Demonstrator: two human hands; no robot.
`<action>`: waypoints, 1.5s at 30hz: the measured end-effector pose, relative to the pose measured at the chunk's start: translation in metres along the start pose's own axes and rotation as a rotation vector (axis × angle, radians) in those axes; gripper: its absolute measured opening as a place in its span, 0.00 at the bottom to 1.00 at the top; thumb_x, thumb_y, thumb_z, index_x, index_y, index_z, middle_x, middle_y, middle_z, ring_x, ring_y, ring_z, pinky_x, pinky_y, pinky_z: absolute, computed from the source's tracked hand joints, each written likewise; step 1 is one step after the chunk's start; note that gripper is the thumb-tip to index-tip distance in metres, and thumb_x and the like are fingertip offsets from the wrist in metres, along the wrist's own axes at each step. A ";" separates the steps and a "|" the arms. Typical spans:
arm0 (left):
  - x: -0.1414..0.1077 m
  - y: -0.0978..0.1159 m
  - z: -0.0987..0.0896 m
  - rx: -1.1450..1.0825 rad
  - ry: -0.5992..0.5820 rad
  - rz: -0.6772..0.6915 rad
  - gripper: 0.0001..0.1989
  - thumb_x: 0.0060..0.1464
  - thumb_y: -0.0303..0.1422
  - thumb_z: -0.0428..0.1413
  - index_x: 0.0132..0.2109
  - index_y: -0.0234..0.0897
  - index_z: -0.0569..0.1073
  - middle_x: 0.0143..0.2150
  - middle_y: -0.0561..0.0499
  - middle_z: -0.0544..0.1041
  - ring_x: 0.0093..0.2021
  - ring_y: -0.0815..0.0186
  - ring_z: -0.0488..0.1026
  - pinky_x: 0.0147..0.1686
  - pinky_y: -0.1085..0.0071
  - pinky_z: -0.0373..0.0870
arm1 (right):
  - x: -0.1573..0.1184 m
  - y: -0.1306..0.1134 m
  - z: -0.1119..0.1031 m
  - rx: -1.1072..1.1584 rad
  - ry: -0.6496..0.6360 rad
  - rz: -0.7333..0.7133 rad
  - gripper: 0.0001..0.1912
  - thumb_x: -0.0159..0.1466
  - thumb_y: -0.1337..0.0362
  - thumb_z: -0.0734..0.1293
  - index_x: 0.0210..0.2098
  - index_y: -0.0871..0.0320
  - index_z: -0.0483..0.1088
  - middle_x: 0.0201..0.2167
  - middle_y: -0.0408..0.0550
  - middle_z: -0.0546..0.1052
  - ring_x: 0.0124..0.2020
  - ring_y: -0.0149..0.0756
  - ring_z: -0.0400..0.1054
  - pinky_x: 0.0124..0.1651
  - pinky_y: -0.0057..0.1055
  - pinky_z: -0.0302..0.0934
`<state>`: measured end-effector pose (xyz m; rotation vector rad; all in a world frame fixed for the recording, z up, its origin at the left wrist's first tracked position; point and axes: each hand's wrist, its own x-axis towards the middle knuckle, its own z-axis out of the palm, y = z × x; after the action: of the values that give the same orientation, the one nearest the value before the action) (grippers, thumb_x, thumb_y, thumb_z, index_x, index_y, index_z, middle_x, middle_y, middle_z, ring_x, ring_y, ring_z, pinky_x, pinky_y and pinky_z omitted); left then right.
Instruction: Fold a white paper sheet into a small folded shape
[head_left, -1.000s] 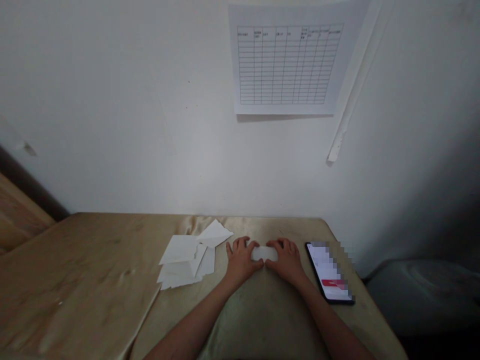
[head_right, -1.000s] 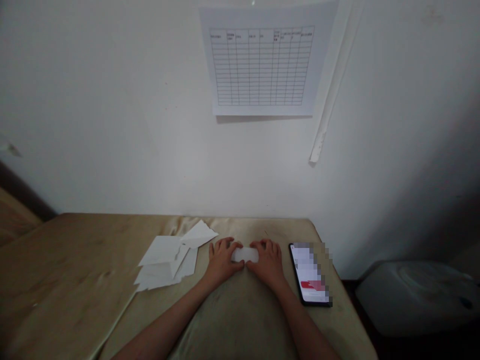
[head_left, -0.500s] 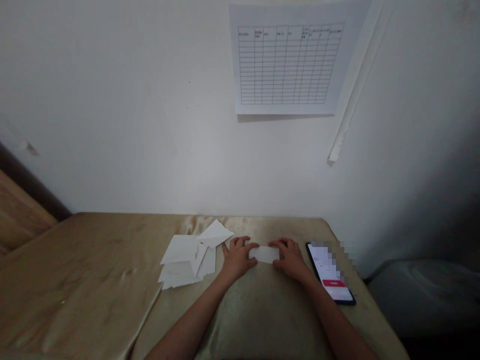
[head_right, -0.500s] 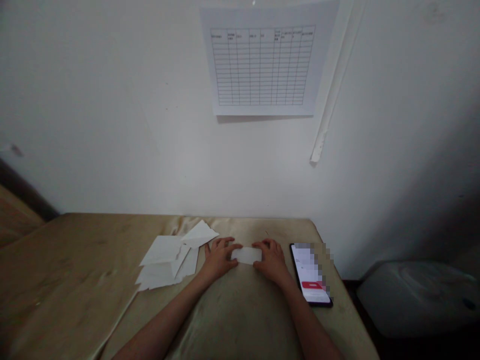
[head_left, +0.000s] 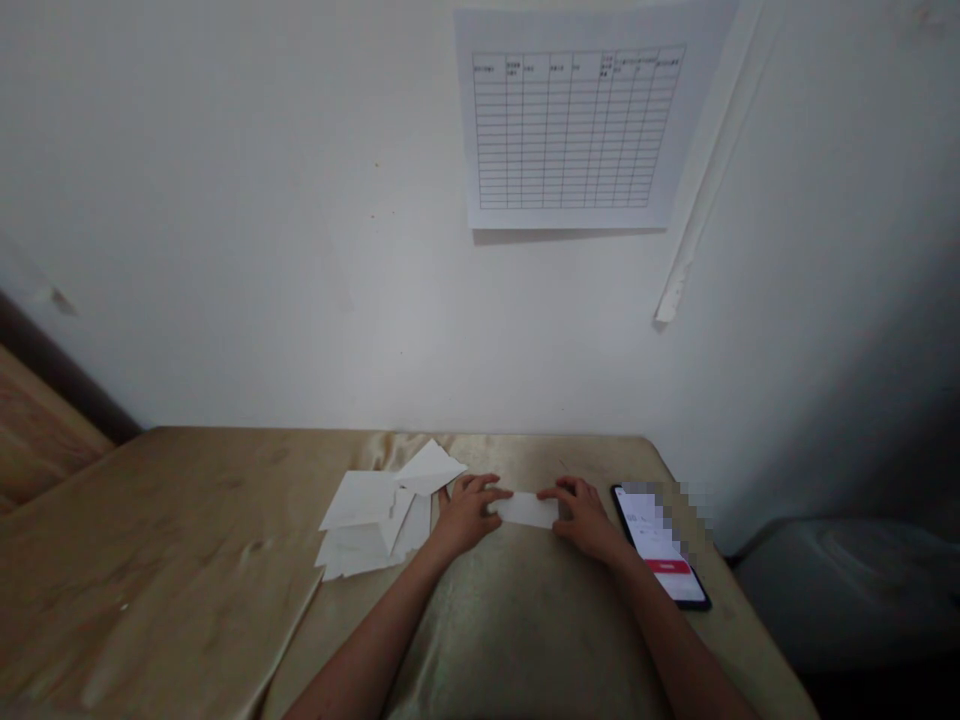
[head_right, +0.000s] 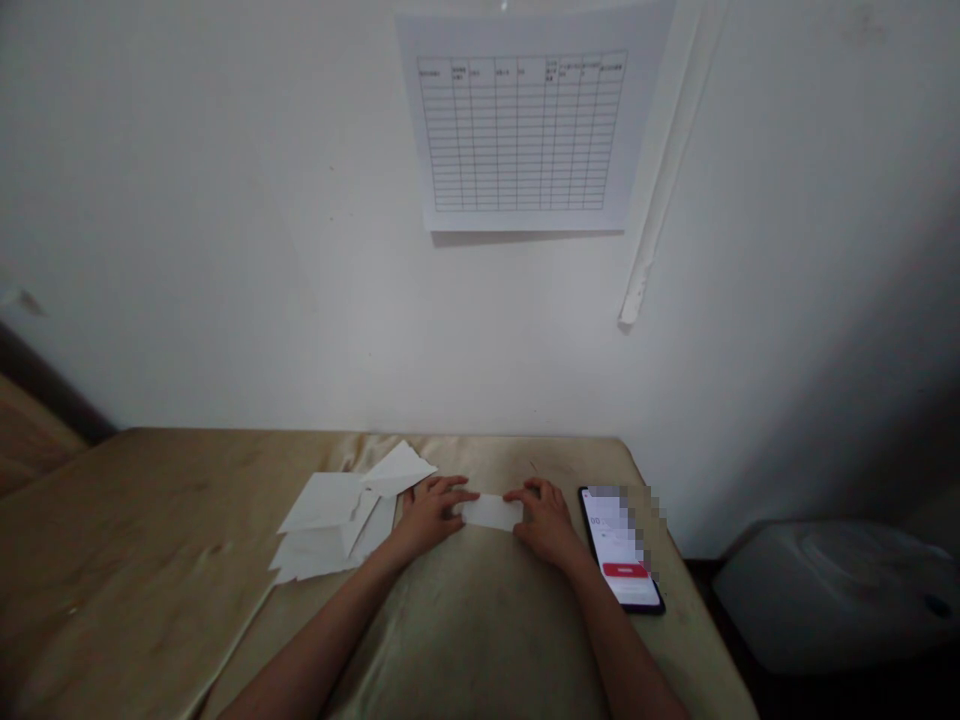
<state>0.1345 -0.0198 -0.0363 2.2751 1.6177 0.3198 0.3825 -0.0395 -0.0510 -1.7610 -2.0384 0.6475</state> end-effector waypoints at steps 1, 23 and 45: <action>0.000 0.000 0.000 0.007 0.002 -0.001 0.25 0.53 0.34 0.58 0.57 0.63 0.74 0.68 0.58 0.66 0.68 0.47 0.54 0.63 0.37 0.45 | -0.001 -0.001 0.000 -0.001 0.008 -0.001 0.31 0.53 0.72 0.64 0.55 0.44 0.72 0.61 0.47 0.62 0.66 0.43 0.53 0.68 0.40 0.47; -0.003 0.000 0.002 0.041 0.029 0.090 0.14 0.60 0.42 0.57 0.52 0.51 0.76 0.67 0.55 0.67 0.69 0.48 0.53 0.65 0.40 0.47 | -0.011 -0.007 -0.007 -0.068 0.007 -0.072 0.27 0.61 0.56 0.70 0.60 0.41 0.68 0.65 0.47 0.62 0.68 0.46 0.51 0.69 0.45 0.44; -0.005 0.031 0.016 0.036 0.107 0.061 0.13 0.56 0.41 0.61 0.49 0.51 0.76 0.66 0.52 0.67 0.67 0.50 0.57 0.64 0.30 0.38 | -0.006 -0.016 0.009 -0.065 0.194 -0.056 0.16 0.58 0.59 0.71 0.47 0.45 0.75 0.56 0.48 0.68 0.60 0.46 0.58 0.65 0.45 0.48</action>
<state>0.1661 -0.0361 -0.0391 2.3746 1.6195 0.4374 0.3656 -0.0481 -0.0496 -1.7223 -1.9878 0.3807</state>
